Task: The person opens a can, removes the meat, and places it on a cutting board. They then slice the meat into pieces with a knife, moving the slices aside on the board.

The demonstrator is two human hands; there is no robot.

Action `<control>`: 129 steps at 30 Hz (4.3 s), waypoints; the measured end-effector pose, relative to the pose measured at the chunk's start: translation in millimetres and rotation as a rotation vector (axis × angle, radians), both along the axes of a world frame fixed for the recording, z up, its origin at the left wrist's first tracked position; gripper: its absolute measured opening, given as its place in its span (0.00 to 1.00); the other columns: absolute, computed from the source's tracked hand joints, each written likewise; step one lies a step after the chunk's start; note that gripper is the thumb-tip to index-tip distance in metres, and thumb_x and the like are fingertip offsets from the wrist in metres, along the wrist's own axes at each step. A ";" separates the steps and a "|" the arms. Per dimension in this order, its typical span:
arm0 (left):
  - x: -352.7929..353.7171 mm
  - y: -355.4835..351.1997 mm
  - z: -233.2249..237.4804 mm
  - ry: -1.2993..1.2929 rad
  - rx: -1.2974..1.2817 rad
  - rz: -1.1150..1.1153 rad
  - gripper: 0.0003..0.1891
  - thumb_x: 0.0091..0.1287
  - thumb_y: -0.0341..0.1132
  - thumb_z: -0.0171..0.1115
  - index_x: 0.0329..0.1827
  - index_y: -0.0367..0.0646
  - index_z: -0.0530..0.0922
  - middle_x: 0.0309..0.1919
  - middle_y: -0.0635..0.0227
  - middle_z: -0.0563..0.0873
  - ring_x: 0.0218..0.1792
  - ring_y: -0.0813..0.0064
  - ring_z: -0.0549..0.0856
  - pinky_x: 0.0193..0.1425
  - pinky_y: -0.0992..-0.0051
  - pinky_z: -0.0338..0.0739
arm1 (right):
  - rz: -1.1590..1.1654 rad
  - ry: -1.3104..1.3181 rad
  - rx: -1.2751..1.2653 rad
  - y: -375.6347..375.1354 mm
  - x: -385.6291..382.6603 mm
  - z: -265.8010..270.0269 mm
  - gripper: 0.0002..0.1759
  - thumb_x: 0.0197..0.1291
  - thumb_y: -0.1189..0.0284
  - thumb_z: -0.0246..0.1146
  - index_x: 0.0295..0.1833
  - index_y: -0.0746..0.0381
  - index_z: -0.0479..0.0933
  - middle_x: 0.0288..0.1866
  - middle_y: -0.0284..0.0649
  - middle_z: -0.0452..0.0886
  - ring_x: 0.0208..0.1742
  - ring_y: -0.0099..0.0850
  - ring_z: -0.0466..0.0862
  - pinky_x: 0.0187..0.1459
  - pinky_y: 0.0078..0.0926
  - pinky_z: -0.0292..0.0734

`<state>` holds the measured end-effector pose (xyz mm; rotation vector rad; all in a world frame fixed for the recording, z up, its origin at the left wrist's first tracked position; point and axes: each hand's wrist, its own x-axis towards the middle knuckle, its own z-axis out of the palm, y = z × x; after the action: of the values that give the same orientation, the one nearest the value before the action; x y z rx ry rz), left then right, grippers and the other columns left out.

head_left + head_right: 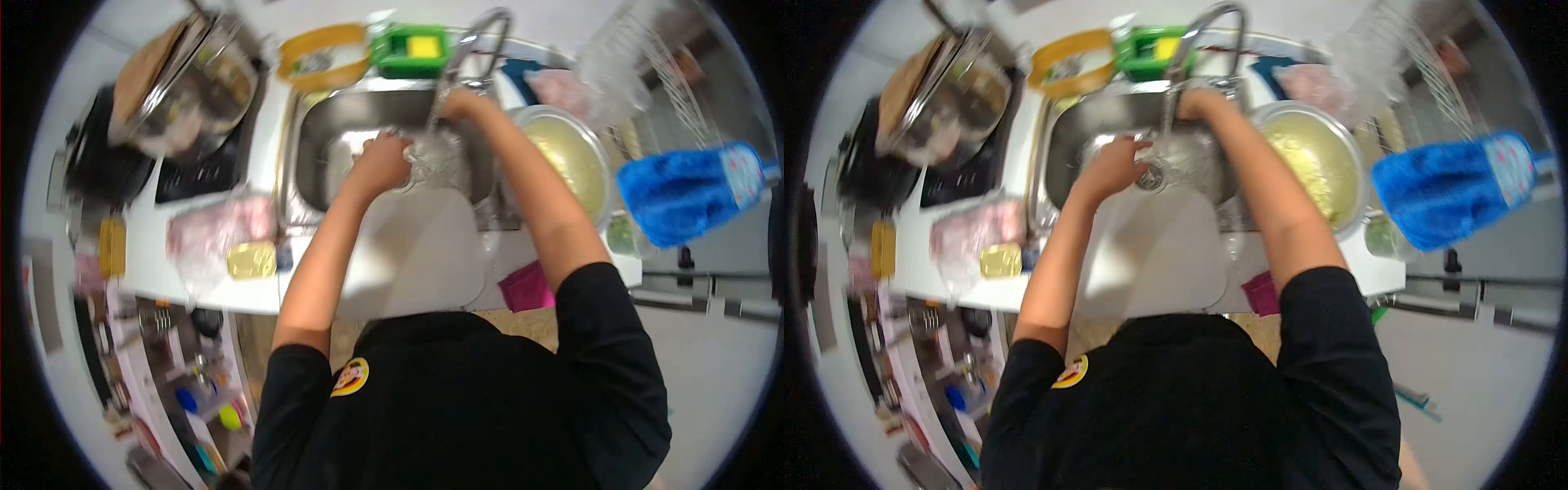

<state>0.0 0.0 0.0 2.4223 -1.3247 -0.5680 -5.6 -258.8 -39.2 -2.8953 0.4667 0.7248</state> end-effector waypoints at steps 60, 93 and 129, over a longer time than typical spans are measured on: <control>-165.6 101.4 73.0 -0.064 -0.298 0.018 0.22 0.43 0.25 0.79 0.43 0.29 0.85 0.36 0.49 0.87 0.35 0.57 0.87 0.45 0.67 0.81 | -0.378 -1.410 0.815 262.4 -233.0 0.5 0.28 0.47 0.71 0.74 0.55 0.64 0.75 0.46 0.50 0.85 0.48 0.47 0.87 0.48 0.36 0.81; -126.5 52.1 63.0 -0.346 -0.030 -0.560 0.13 0.45 0.38 0.73 0.28 0.38 0.84 0.24 0.52 0.86 0.29 0.54 0.88 0.39 0.61 0.84 | -0.551 -1.364 0.618 281.2 -248.0 -24.4 0.33 0.44 0.67 0.80 0.53 0.62 0.71 0.46 0.48 0.81 0.49 0.50 0.84 0.48 0.41 0.79; -121.6 45.9 79.6 0.109 0.101 -0.601 0.17 0.41 0.42 0.80 0.26 0.41 0.82 0.24 0.58 0.86 0.29 0.60 0.87 0.38 0.66 0.81 | -0.523 -1.410 0.620 283.7 -249.5 -22.8 0.32 0.47 0.64 0.78 0.54 0.59 0.70 0.46 0.48 0.82 0.49 0.51 0.83 0.48 0.41 0.80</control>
<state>-121.6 45.9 79.6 2.0015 -2.0207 -0.9150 -255.1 24.8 -62.0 -1.8603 0.5543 -1.0076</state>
